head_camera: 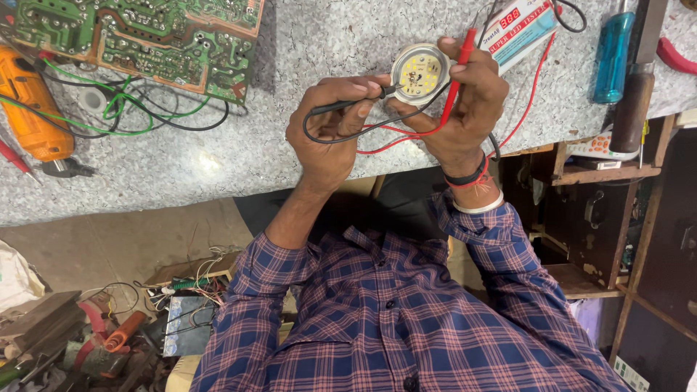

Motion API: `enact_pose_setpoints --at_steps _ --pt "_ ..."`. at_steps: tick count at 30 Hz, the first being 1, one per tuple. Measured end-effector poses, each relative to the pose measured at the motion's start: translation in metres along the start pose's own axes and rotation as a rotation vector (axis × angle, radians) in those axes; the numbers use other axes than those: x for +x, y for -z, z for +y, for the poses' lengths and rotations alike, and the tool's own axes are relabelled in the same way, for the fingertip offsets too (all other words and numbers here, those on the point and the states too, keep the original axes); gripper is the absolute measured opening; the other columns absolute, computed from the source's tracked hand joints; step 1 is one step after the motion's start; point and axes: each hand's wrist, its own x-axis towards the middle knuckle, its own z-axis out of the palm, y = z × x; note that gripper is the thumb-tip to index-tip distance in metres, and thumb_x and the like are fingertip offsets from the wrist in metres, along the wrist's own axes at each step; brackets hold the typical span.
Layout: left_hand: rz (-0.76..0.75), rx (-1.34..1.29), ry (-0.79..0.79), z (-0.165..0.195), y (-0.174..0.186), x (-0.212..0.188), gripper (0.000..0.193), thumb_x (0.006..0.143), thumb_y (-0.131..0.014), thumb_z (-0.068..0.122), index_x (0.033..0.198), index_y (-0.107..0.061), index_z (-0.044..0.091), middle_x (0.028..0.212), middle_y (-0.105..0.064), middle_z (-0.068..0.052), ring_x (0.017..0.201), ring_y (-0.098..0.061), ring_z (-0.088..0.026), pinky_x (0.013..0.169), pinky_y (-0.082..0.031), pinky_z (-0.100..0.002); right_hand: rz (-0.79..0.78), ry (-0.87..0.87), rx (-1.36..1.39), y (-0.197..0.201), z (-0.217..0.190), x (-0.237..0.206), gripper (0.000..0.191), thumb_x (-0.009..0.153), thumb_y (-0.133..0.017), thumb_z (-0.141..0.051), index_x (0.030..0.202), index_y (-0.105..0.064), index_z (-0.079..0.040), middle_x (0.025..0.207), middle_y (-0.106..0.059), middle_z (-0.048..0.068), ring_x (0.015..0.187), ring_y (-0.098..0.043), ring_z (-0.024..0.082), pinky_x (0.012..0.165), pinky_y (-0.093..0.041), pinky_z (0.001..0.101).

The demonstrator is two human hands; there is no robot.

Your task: The person tests a small LED light module with a multimeter, then uses a screwdriver and soldering iron to remove and reattach components. They open a drawer to retrieve a small electronic part, place it on the module, and solder it in place.

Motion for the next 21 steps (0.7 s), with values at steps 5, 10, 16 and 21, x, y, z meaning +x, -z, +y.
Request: enact_pose_setpoints --at_steps 5,10,16,21 --pt "-0.006 -0.007 -0.014 -0.003 0.0 -0.002 0.015 0.107 -0.066 -0.002 0.121 -0.062 0.002 0.115 -0.07 -0.012 0.12 -0.07 -0.028 0.105 -0.061 -0.039 0.015 -0.022 -0.024 0.0 -0.003 0.0 0.077 0.084 -0.1 -0.018 0.132 -0.04 -0.011 0.137 -0.052 0.013 0.128 -0.06 0.022 0.104 -0.063 0.0337" --pt "-0.007 -0.039 -0.028 -0.009 -0.003 -0.002 0.017 0.107 -0.067 -0.003 0.122 -0.062 0.002 0.121 -0.069 -0.012 0.121 -0.069 -0.027 0.107 -0.061 -0.04 0.032 -0.058 -0.051 0.0 -0.005 0.0 0.078 0.083 -0.1 -0.027 0.132 -0.042 -0.01 0.133 -0.051 0.012 0.119 -0.063 0.021 0.099 -0.064 0.0318" --pt "-0.021 -0.017 -0.04 -0.014 -0.002 -0.002 0.018 0.106 -0.067 -0.003 0.122 -0.062 0.003 0.121 -0.069 -0.012 0.121 -0.069 -0.026 0.108 -0.061 -0.041 0.015 -0.041 -0.081 0.001 0.001 0.002 0.079 0.082 -0.101 -0.029 0.132 -0.042 -0.011 0.131 -0.05 0.011 0.116 -0.064 0.02 0.096 -0.065 0.0307" --pt "-0.022 -0.024 -0.043 -0.018 -0.003 -0.001 0.018 0.106 -0.066 -0.002 0.123 -0.062 0.003 0.122 -0.069 -0.012 0.122 -0.069 -0.026 0.11 -0.06 -0.041 0.014 -0.049 -0.071 0.0 0.001 0.0 0.079 0.082 -0.102 -0.029 0.132 -0.044 -0.01 0.132 -0.049 0.01 0.119 -0.063 0.021 0.099 -0.066 0.0322"
